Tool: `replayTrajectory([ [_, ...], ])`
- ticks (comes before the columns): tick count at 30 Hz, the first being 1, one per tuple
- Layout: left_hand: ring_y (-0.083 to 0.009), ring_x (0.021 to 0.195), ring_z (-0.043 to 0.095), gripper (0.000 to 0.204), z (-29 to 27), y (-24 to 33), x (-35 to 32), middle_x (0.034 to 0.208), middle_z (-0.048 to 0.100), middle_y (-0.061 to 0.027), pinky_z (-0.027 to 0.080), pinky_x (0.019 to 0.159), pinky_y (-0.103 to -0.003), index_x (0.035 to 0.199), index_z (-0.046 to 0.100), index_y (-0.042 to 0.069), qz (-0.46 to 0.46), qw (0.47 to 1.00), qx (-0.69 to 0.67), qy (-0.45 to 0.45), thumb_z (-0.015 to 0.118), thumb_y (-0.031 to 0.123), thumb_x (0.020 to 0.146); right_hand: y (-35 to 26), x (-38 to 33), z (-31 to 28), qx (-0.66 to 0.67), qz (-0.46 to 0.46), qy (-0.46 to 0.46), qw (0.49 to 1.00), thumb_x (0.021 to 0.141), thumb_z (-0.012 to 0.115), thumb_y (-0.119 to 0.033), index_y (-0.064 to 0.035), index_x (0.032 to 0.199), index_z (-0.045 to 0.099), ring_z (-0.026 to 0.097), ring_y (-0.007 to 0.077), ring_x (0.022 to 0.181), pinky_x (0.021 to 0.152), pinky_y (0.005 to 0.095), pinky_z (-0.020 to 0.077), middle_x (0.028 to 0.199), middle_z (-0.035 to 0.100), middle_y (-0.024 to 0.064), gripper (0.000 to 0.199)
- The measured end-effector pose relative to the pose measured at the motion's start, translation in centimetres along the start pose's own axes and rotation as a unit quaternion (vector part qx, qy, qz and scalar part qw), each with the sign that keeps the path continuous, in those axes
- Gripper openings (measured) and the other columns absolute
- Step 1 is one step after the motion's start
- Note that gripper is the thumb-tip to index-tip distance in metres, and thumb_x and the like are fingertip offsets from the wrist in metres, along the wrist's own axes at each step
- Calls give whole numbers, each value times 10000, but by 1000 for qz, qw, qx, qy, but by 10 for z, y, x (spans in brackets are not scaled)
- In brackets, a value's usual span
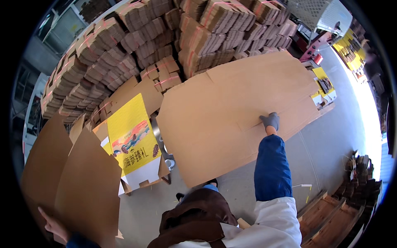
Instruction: The person applies glue to a stack of corrugated cardboard sheets using a brush. They then pick up printed cardboard box blanks, align them on the table, and fold the flaps to assemble the boxes. The process involves handling multiple box units and stacking them.
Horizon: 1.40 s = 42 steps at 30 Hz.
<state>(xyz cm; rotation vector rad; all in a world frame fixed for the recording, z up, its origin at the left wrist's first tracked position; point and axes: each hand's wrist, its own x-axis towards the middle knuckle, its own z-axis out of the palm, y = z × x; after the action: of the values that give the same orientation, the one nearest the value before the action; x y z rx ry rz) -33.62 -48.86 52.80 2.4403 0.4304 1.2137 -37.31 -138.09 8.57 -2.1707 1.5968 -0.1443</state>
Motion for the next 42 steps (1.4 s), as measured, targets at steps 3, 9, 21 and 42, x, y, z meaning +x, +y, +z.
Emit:
replayTrajectory([
  [3,-164,1038,582,392,23,10,-1,1263,607,-99,470,905,-301,1396,529,67,28,998,-63,2,447,101,1015,29,24,8,28,-13,-34,999,690,847,-392,-8,1124,625,656,367,1013,874,435,530,1091,678,213,620],
  [9,-116,886,637,447,51,53,-39,1092,696,-100,516,768,-267,1128,667,-110,-173,941,-291,-25,610,309,983,74,94,60,-63,-87,-84,991,748,732,-525,1,931,716,671,367,938,834,451,520,1013,695,236,557],
  [21,-80,865,591,219,23,33,63,972,664,-12,472,746,-245,1068,657,-11,45,922,-321,211,603,188,993,27,24,1,554,30,-299,776,890,700,-246,-121,1161,659,529,93,605,534,281,446,754,599,-22,301],
  [42,-252,659,696,158,-61,-113,193,827,679,-111,603,557,-374,931,659,46,-46,841,204,-500,677,146,809,-82,-12,-78,347,-207,-225,887,952,595,-258,-104,981,642,424,30,455,397,178,361,642,523,-46,163],
])
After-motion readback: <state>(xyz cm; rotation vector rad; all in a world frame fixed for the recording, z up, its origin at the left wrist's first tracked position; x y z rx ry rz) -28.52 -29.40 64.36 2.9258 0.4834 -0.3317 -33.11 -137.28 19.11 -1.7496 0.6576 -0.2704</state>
